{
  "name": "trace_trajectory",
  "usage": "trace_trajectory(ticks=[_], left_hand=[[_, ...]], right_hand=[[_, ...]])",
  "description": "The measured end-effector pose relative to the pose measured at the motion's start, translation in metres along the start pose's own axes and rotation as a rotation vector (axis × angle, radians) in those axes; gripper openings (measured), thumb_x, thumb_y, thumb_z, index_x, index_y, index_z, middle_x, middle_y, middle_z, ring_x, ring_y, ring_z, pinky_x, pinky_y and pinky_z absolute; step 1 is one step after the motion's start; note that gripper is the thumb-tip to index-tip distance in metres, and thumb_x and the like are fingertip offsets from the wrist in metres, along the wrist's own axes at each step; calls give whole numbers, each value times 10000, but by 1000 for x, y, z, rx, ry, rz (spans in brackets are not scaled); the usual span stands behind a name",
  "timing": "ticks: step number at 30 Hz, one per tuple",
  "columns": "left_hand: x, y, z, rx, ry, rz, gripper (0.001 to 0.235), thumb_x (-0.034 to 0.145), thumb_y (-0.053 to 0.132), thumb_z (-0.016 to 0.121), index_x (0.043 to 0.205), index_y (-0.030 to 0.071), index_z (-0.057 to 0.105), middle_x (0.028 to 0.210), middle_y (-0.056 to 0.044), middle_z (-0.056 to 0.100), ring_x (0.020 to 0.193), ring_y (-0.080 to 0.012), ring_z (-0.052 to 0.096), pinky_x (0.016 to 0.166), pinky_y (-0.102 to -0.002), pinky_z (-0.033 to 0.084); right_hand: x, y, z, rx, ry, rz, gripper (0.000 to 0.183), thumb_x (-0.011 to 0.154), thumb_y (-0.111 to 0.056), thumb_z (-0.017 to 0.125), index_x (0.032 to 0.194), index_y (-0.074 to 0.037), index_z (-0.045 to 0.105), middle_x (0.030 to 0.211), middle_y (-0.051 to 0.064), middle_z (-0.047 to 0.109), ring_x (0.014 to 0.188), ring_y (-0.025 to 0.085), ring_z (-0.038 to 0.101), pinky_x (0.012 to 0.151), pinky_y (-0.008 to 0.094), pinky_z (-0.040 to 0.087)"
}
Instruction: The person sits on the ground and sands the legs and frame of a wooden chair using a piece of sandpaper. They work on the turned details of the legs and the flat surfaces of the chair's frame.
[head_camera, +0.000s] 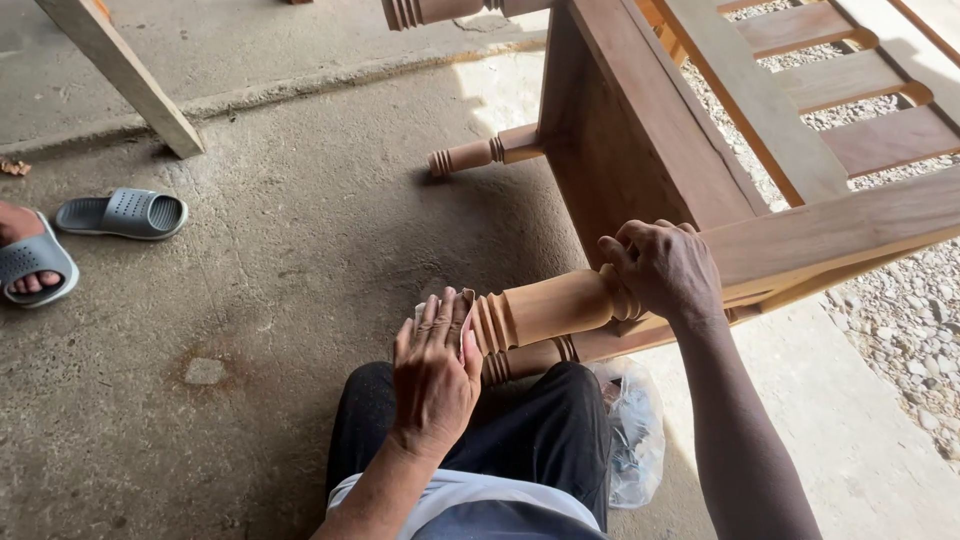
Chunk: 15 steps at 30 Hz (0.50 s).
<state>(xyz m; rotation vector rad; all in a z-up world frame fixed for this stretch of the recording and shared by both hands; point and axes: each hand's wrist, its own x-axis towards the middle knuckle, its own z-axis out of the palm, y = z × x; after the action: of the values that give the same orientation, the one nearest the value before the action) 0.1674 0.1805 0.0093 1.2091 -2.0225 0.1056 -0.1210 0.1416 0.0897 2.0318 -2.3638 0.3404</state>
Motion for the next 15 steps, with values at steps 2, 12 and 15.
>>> trace_trajectory(ticks=[2, 12, 15], left_hand=[[8, -9, 14, -26, -19, -25, 445, 1082, 243, 381, 1323, -22, 644, 1289, -250, 722, 1238, -398, 649, 1062, -526, 423], [3, -6, 4, -49, -59, -14, 462, 1090, 254, 344, 1291, -2, 672, 1298, -219, 698, 1228, -358, 651, 1084, -532, 406], [39, -9, -2, -145, -372, -183, 456, 1095, 253, 318, 1280, 23, 666, 1220, -197, 724, 1160, -316, 687, 1094, -502, 431]], right_hand=[[-2, -2, -1, -2, -24, 36, 407, 982, -520, 614, 945, -158, 797, 878, 105, 730, 846, 268, 678, 900, 439, 498], [0, 2, 1, -19, -14, 23, 409, 993, -531, 605, 963, -172, 798, 859, 94, 739, 846, 255, 678, 907, 437, 503], [-2, 0, 0, -23, -42, 56, 420, 986, -540, 609, 967, -163, 792, 883, 107, 735, 845, 260, 686, 917, 434, 505]])
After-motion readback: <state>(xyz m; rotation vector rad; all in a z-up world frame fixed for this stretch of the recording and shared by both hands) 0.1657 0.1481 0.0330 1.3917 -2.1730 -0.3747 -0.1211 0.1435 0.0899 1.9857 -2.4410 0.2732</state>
